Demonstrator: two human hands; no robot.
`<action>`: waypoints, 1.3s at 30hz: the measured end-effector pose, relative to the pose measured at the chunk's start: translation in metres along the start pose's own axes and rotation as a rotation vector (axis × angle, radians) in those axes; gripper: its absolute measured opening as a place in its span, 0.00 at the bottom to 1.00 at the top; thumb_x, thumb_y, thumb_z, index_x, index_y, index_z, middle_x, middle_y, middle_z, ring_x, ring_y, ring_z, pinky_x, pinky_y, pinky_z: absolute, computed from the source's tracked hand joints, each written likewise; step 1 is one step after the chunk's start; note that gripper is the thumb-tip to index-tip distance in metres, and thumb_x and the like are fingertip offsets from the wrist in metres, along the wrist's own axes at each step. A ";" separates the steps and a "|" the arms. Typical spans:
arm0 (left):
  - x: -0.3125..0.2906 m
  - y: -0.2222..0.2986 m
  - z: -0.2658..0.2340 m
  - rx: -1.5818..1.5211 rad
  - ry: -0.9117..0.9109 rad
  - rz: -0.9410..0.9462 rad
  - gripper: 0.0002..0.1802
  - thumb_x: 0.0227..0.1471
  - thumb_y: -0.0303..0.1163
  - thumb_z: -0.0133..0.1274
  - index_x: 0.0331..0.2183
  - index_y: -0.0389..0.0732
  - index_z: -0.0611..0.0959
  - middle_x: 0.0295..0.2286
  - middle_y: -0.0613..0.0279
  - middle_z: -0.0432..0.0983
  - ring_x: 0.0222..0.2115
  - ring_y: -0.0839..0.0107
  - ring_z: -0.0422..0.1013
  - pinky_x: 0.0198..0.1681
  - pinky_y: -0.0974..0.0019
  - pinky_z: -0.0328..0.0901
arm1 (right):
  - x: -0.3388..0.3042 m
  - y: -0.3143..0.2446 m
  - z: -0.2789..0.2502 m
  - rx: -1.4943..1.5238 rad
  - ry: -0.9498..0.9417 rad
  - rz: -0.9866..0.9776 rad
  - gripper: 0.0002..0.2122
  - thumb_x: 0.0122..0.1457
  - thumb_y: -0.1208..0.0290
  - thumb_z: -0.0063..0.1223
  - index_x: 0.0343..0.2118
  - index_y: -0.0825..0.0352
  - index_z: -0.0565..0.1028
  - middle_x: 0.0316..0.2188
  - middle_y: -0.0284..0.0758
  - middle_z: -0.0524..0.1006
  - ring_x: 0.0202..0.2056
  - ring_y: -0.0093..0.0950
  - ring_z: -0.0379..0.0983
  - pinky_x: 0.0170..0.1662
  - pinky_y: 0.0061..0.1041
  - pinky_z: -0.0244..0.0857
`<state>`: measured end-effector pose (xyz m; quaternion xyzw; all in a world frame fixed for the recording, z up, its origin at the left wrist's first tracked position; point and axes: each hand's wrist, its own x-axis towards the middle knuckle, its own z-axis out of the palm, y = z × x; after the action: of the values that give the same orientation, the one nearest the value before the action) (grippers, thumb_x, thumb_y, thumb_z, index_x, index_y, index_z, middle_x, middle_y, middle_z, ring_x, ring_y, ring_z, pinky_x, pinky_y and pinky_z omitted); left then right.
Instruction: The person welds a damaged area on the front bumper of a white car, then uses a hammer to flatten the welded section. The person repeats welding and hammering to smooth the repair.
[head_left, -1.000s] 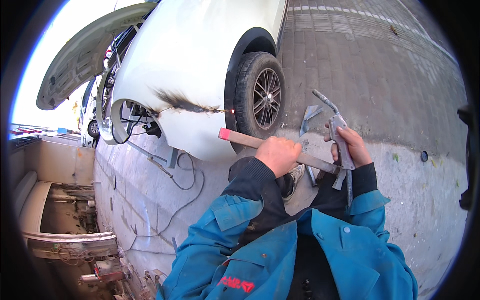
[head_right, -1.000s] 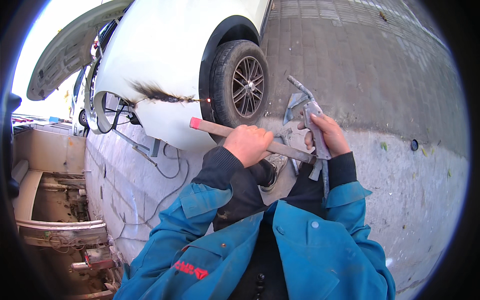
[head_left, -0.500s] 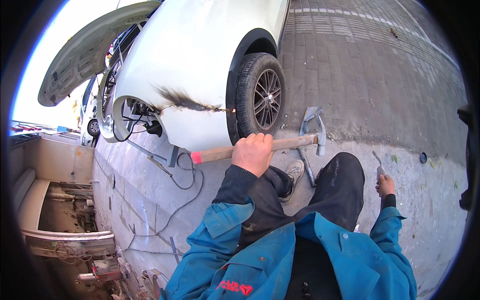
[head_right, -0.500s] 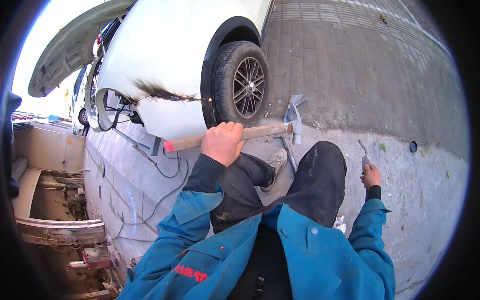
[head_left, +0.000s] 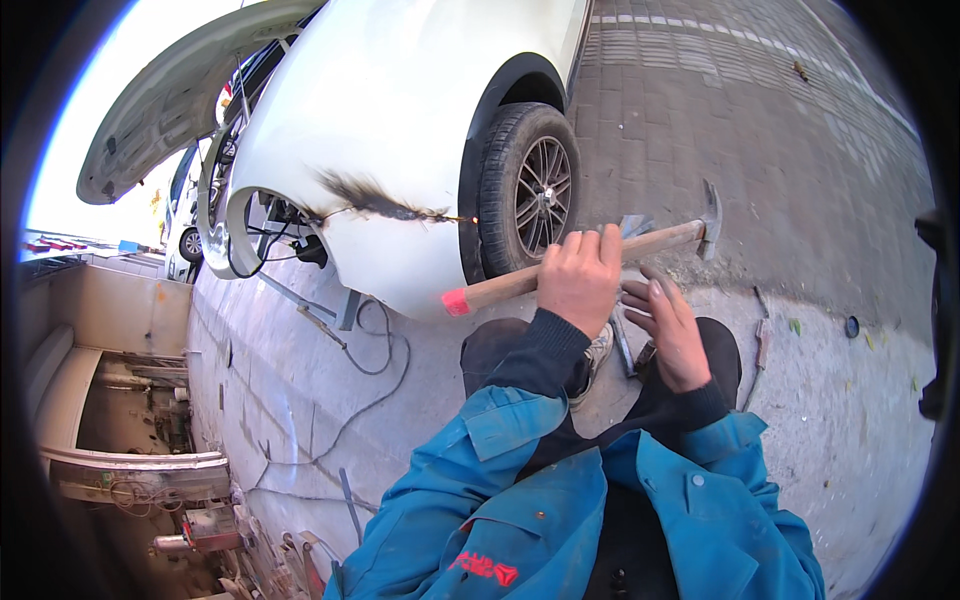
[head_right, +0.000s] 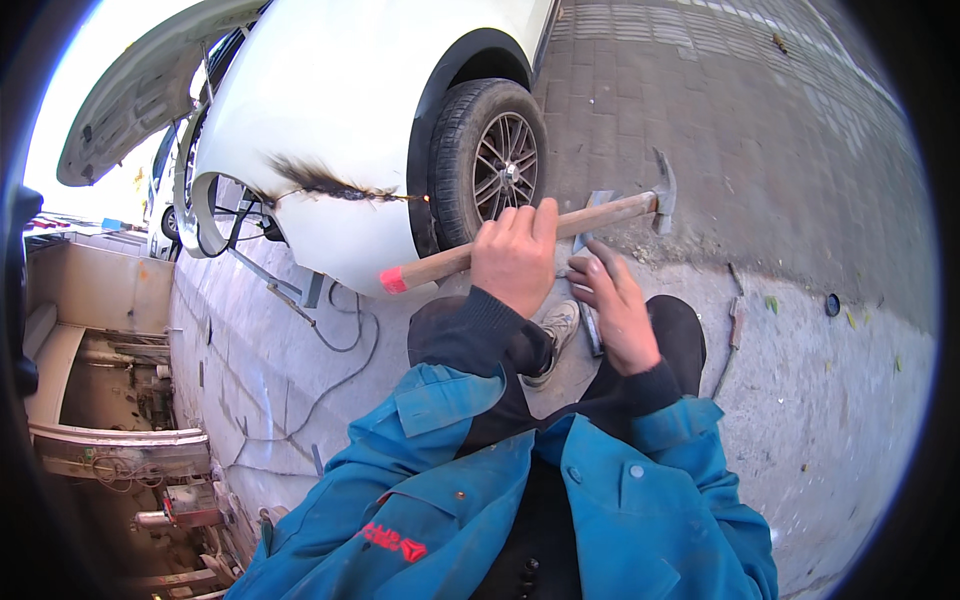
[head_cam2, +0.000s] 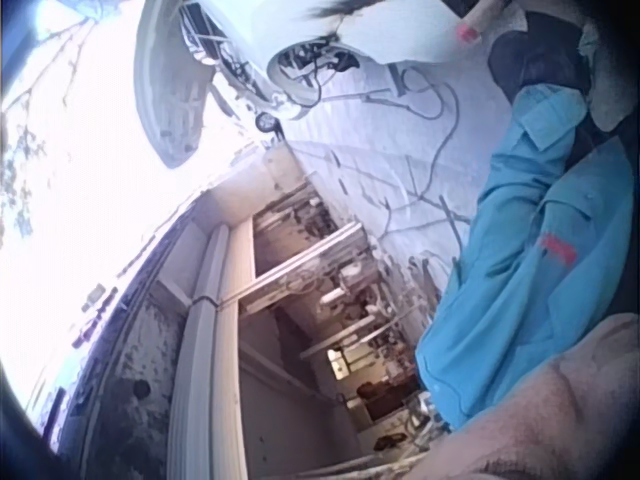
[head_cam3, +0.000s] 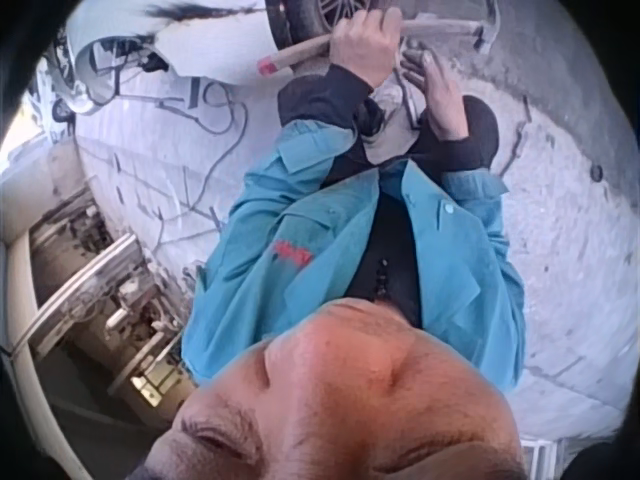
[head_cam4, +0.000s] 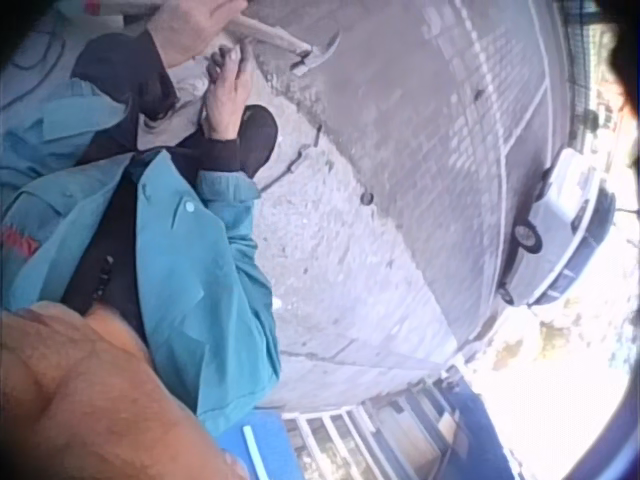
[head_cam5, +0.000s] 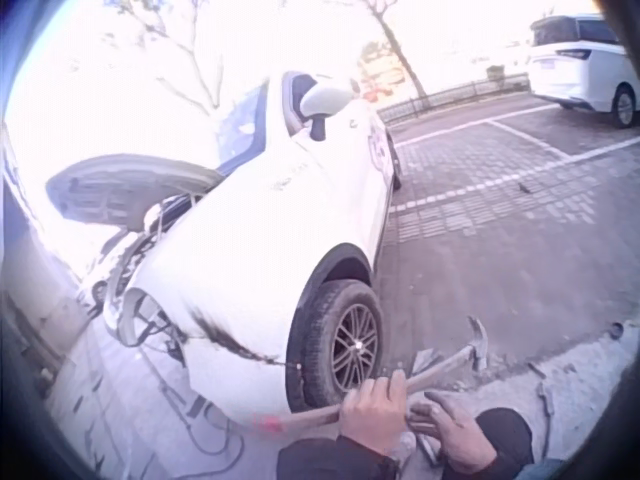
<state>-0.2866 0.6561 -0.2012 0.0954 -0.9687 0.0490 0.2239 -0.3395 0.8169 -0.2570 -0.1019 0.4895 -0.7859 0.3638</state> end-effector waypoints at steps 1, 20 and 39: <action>0.001 0.006 0.001 -0.007 0.029 0.016 0.22 0.50 0.28 0.61 0.49 0.38 0.80 0.31 0.62 0.74 0.35 0.60 0.74 0.35 0.57 0.67 | 0.008 0.003 0.016 0.096 0.054 0.077 0.21 0.78 0.58 0.44 0.60 0.72 0.72 0.49 0.40 0.81 0.50 0.29 0.78 0.57 0.32 0.72; 0.084 -0.359 -0.239 0.470 0.301 -0.238 0.37 0.71 0.57 0.48 0.60 0.30 0.78 0.54 0.36 0.78 0.55 0.39 0.74 0.62 0.46 0.64 | 0.048 0.060 0.006 0.262 -0.208 0.360 0.20 0.76 0.55 0.47 0.57 0.69 0.70 0.29 0.29 0.69 0.23 0.19 0.67 0.22 0.22 0.67; 0.089 -0.405 -0.216 0.200 0.124 -0.478 0.53 0.68 0.75 0.31 0.60 0.33 0.79 0.53 0.39 0.80 0.55 0.45 0.76 0.62 0.52 0.64 | 0.102 0.126 0.063 0.144 -0.320 0.647 0.15 0.76 0.55 0.46 0.44 0.65 0.67 0.24 0.28 0.66 0.17 0.18 0.63 0.17 0.23 0.62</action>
<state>-0.1900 0.2759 0.0526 0.3399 -0.8935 0.0958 0.2773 -0.3200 0.6724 -0.3517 -0.0375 0.3767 -0.6367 0.6718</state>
